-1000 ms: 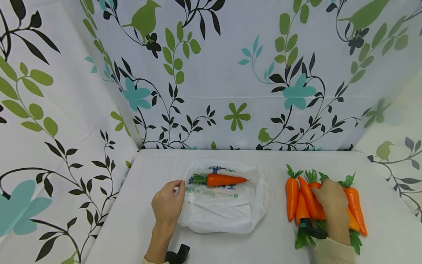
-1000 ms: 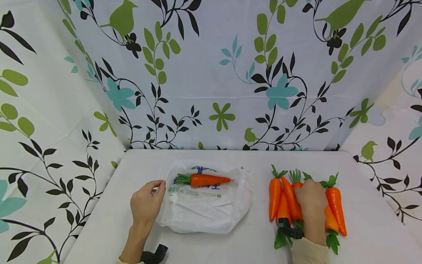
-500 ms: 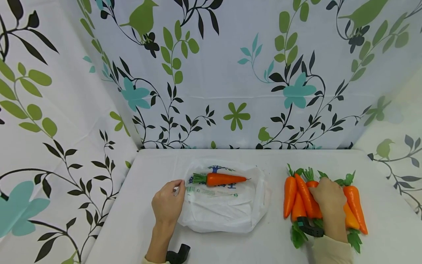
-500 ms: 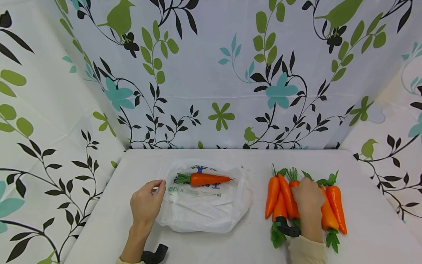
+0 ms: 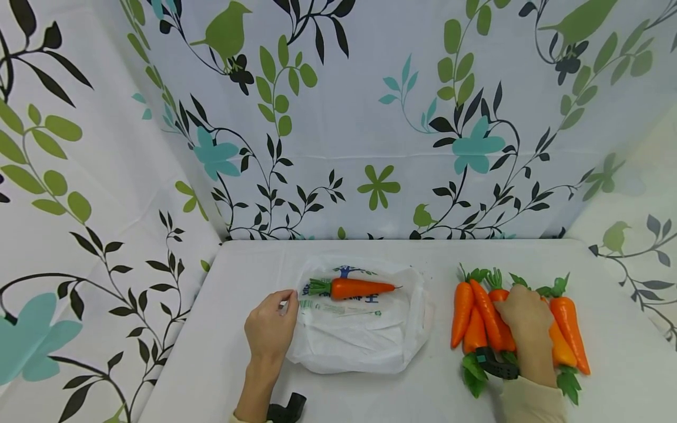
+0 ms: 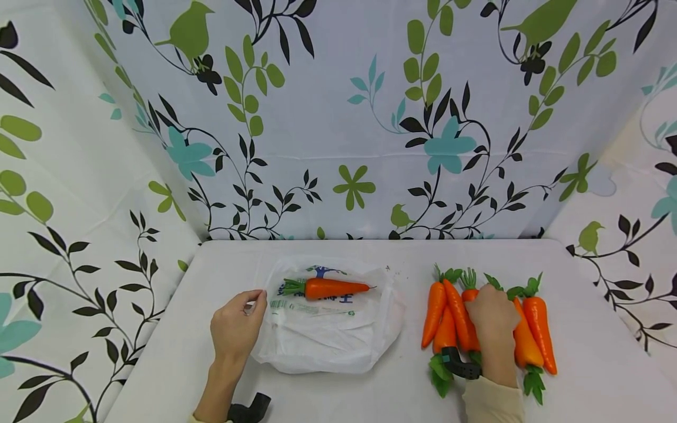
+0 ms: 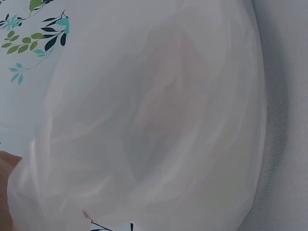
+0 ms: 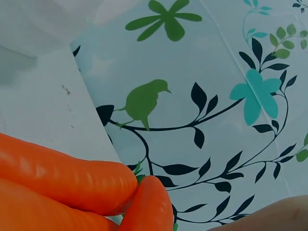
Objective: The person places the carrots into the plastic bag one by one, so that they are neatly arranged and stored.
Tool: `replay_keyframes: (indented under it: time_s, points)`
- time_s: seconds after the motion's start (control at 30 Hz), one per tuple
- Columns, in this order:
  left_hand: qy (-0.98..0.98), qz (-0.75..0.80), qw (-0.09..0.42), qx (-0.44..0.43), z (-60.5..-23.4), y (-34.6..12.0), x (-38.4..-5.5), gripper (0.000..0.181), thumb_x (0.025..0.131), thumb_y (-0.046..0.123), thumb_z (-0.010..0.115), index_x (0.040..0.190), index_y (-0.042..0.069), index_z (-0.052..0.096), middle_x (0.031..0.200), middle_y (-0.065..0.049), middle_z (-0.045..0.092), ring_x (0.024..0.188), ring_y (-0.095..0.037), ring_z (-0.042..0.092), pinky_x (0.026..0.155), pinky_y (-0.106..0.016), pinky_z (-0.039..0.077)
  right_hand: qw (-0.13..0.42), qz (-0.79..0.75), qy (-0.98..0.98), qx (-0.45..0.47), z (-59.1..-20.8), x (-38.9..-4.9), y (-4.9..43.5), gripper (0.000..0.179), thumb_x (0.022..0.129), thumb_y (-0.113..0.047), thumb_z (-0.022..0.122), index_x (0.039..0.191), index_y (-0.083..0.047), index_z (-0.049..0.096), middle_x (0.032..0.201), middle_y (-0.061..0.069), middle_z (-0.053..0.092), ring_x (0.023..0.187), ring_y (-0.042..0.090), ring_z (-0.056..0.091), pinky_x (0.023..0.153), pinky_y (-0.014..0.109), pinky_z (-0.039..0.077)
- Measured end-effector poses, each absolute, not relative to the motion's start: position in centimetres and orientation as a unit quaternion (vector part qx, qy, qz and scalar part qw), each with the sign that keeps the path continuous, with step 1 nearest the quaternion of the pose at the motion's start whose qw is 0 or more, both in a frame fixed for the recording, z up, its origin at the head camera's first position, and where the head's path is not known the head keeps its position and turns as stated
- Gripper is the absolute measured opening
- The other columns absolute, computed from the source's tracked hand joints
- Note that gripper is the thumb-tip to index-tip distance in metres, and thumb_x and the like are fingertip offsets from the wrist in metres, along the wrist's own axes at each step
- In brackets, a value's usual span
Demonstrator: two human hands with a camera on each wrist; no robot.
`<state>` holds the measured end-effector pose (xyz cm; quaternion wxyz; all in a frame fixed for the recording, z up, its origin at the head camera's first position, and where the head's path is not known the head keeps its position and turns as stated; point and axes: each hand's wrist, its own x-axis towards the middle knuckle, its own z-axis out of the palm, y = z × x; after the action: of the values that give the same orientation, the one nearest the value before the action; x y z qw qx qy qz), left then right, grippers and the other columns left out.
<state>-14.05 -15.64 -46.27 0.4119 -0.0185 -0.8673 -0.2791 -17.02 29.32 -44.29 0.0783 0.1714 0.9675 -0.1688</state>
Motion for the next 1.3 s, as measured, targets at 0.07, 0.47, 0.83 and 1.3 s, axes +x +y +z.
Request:
replay_keyframes:
  time_s: [0.07,0.47,0.83,1.3]
  points:
    - [-0.866,-0.278,0.416,-0.019,-46.26,-15.64,-14.05,0.010,0.080,0.012,0.069,0.081,0.003,0.074,0.078,-0.009,0.074,0.059,-0.021,0.069,0.052,-0.036,0.054,0.073,-0.170,0.967,0.173,-44.40,-16.99,29.32,0.043,0.086,-0.031,0.056,0.098,0.011,0.056,0.077,0.023,0.054,0.069,0.034,0.049,0.050,0.036,0.042]
    - [-0.865,-0.279,0.415,-0.019,-46.06,-15.83,-13.97,0.009,0.079,0.011,0.070,0.081,0.003,0.074,0.077,-0.009,0.074,0.057,-0.022,0.068,0.051,-0.036,0.054,0.046,-0.189,0.964,0.182,-44.71,-16.77,29.72,0.046,0.084,-0.038,0.061,0.091,0.007,0.056,0.071,0.018,0.051,0.064,0.031,0.049,0.046,0.033,0.039]
    - [-0.865,-0.277,0.417,-0.017,-46.10,-15.81,-13.99,0.009,0.078,0.010,0.070,0.081,0.003,0.074,0.076,-0.010,0.074,0.056,-0.022,0.067,0.050,-0.036,0.053,0.005,-0.205,0.957,0.206,-44.26,-17.07,29.75,0.072,0.082,-0.046,0.060,0.122,0.012,0.045,0.100,0.032,0.056,0.074,0.036,0.051,0.056,0.041,0.043]
    - [-0.869,-0.279,0.409,-0.012,-45.93,-15.70,-14.04,0.010,0.079,0.012,0.070,0.081,0.002,0.074,0.077,-0.010,0.074,0.057,-0.022,0.067,0.051,-0.036,0.054,-0.079,-0.270,0.935,0.218,-43.96,-17.34,29.12,0.073,0.085,-0.043,0.060,0.133,0.007,0.039,0.120,0.032,0.047,0.097,0.042,0.046,0.084,0.055,0.045]
